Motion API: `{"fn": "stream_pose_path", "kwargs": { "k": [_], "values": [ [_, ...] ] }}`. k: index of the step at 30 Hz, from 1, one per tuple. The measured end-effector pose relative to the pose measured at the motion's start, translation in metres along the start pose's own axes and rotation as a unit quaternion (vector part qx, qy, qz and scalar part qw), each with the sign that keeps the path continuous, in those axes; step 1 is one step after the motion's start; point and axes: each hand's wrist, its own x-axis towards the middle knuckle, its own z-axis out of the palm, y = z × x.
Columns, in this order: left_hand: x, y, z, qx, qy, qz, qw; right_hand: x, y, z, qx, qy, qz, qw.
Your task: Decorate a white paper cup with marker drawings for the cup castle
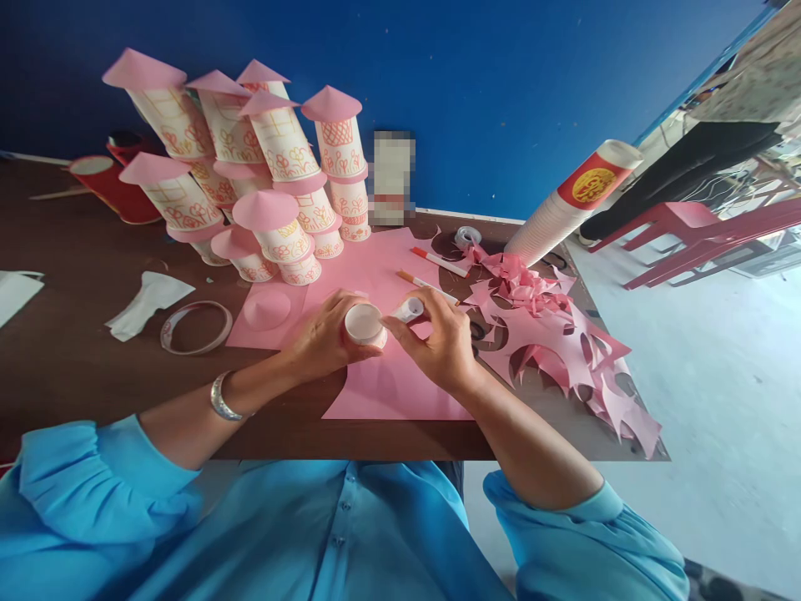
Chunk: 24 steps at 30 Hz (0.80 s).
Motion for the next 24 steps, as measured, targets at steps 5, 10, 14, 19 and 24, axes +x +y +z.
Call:
{"fn": "stream_pose_path", "kwargs": {
  "k": [5,10,14,19,24],
  "values": [
    [0.002,0.001,-0.001,-0.002,-0.018,-0.012,1.0,-0.001,-0.003,0.002,0.01,-0.015,-0.011,1.0],
    [0.002,-0.001,0.001,-0.005,-0.016,-0.007,1.0,0.001,-0.006,-0.002,-0.016,-0.044,-0.025,0.999],
    [0.002,-0.003,0.003,-0.015,-0.014,-0.018,1.0,0.002,-0.004,-0.005,0.008,-0.063,0.025,0.998],
    [0.003,0.002,-0.007,-0.013,-0.043,-0.02,0.999,0.004,-0.008,-0.006,0.051,-0.051,0.015,0.997],
    [0.004,0.006,-0.02,-0.044,-0.091,-0.015,0.995,0.005,-0.017,-0.006,-0.019,-0.045,-0.06,0.997]
  ]
}}
